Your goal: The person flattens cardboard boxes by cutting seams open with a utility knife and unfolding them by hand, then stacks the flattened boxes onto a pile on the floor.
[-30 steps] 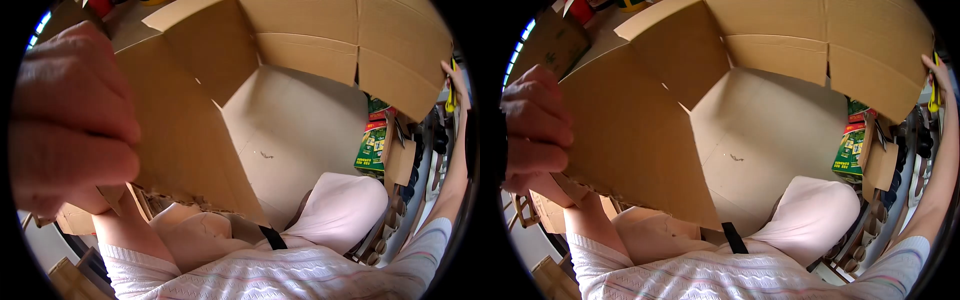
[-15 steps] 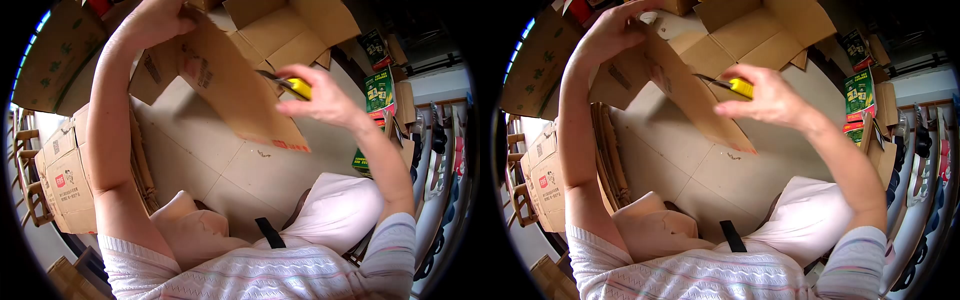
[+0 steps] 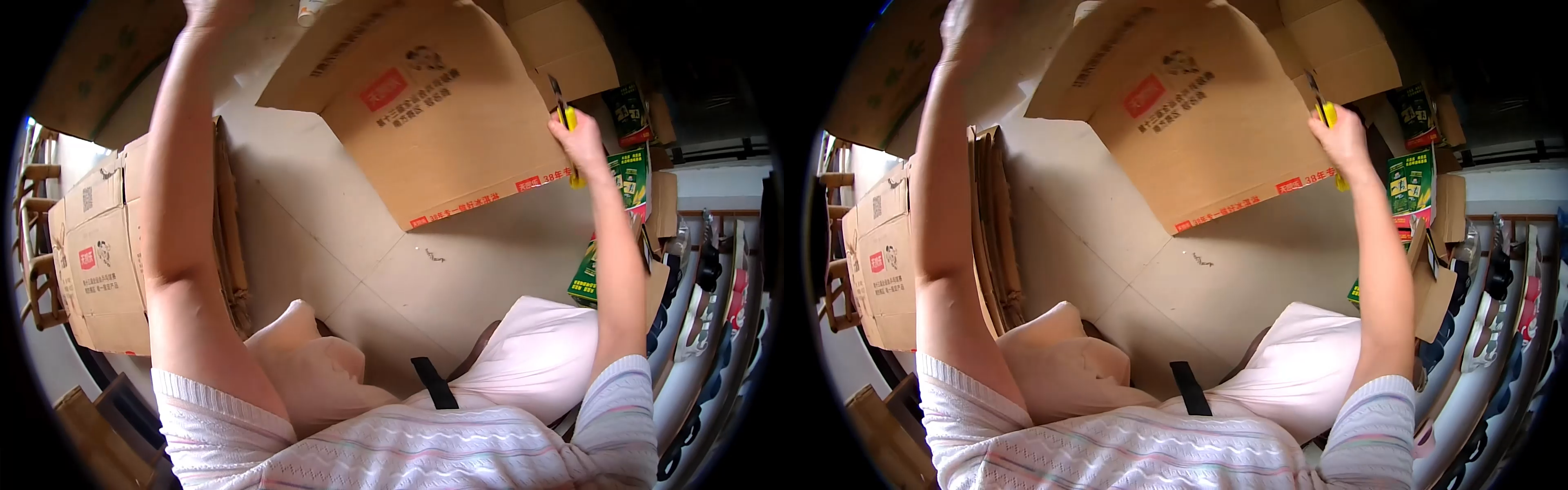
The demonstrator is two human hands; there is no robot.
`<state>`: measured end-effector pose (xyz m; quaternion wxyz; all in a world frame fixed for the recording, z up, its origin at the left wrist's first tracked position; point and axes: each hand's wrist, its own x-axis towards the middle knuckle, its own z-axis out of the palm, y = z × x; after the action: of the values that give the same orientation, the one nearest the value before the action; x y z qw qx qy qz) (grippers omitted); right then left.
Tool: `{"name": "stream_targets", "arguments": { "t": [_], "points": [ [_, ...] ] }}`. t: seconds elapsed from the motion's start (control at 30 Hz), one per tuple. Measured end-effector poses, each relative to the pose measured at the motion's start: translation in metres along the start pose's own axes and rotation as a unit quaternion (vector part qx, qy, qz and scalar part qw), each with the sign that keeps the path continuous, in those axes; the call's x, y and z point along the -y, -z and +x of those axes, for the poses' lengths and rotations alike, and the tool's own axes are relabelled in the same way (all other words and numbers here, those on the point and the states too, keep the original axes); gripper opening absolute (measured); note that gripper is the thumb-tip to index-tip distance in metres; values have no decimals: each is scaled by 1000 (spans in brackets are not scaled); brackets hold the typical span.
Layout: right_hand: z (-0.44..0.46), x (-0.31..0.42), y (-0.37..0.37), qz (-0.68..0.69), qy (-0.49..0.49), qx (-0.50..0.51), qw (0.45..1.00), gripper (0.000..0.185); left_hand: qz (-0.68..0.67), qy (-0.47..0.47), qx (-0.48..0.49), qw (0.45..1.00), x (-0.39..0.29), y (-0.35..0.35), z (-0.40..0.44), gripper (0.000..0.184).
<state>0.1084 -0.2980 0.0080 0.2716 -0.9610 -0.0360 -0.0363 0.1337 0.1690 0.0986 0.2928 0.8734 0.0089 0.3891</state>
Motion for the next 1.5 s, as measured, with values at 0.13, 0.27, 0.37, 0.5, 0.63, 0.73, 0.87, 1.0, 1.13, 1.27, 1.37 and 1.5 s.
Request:
{"name": "stream_targets", "arguments": {
  "t": [0.13,0.27,0.37,0.5,0.63,0.73,0.87,1.0,1.13,1.27,1.37,1.5],
  "points": [
    [-15,-50,-28,-292,-39,-60,954,25,148,-89,89,981,44,-65,-35,30],
    [-21,-56,-33,-269,-85,-23,959,31,82,110,314,939,43,-115,-78,29],
    [-23,-58,-42,-265,-76,0,961,40,69,126,458,877,73,-143,-113,25],
    [-29,-53,-46,-299,-102,57,947,43,17,267,627,732,88,-152,-150,33],
    [-39,-62,-59,-299,-93,97,945,45,-15,369,636,677,98,-161,-192,44],
    [-48,-56,-78,-257,-74,148,952,45,-114,434,580,679,109,-170,-218,47],
    [-63,-42,-115,-204,-22,222,953,48,-193,485,492,697,107,-185,-247,42],
    [-79,-51,-157,-208,-1,273,939,52,-198,560,408,693,108,-197,-260,38],
    [-95,-56,-196,-171,-75,305,934,54,-199,605,377,672,110,-204,-263,36],
    [-113,-46,-209,-176,-91,304,932,55,-255,623,338,657,95,-194,-255,40],
    [-120,-65,-204,-129,-77,220,964,48,-321,610,312,654,88,-193,-248,36],
    [-131,-84,-180,-169,-216,160,948,48,-340,551,381,659,86,-188,-225,28]
  ]
}}
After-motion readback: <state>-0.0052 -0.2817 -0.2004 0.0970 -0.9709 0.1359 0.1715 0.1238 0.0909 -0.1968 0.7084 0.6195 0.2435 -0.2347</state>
